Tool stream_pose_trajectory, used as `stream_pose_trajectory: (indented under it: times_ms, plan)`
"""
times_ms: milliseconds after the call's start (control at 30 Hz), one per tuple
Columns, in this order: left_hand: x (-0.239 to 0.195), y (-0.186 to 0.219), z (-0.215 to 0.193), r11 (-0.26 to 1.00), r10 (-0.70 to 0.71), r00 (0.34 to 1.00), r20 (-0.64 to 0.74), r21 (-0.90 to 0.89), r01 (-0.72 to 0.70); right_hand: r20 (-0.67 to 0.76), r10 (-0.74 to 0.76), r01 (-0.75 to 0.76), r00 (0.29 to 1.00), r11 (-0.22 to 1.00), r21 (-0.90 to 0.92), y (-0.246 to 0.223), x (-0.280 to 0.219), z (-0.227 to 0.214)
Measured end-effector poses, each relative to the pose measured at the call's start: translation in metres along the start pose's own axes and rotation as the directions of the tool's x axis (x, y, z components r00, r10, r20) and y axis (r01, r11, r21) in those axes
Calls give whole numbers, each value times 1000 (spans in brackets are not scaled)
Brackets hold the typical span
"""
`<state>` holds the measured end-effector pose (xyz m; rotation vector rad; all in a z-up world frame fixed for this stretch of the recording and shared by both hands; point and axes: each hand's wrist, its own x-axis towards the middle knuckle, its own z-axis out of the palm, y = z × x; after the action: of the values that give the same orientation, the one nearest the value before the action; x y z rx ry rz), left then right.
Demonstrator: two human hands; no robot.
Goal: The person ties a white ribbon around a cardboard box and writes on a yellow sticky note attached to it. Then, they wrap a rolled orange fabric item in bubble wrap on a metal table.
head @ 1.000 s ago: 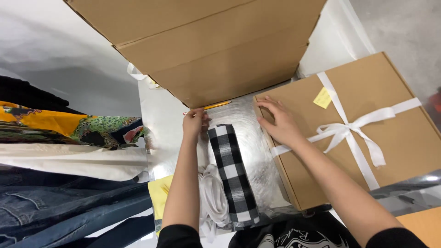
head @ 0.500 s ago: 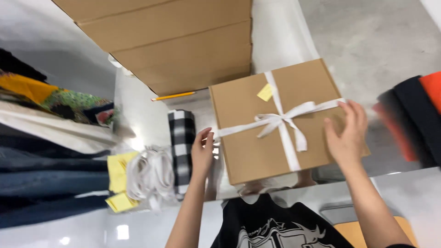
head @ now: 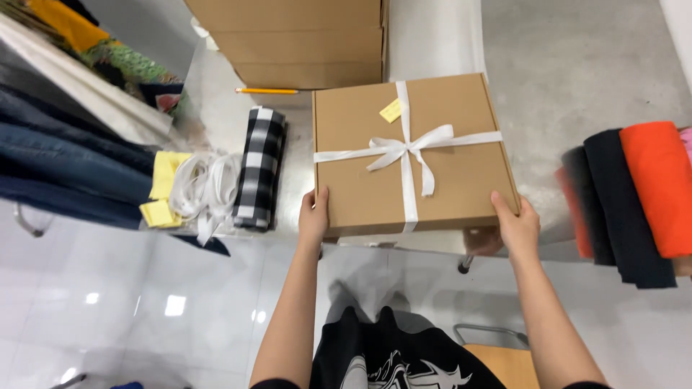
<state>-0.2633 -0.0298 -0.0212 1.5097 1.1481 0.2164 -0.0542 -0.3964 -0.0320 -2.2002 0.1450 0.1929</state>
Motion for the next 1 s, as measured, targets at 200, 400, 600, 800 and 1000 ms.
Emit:
stream_pose_trajectory:
  times_ms: [200, 400, 600, 800, 1000]
  plan:
    - [-22, -35, -14, 997, 44, 997, 57, 65, -48, 33, -7, -2, 999, 971, 240, 1, -57, -18]
    - [-124, -27, -48, 986, -102, 986, 130, -120, 118, 46, 222, -212, 974, 822, 528, -51, -190, -50]
    - [-206, -23, -87, 934, -194, 940, 280, -241, 264, 354, 233, -420, 906, 375, 827, 27, -214, -47]
    - [-209, -61, -99, 875, -172, 938, 302, -391, 287, 367, 301, -457, 880, 329, 827, 13, -265, -60]
    - [-231, -18, -107, 880, -303, 934, 192, -321, 351, 247, 426, -421, 870, 384, 822, 23, -257, -59]
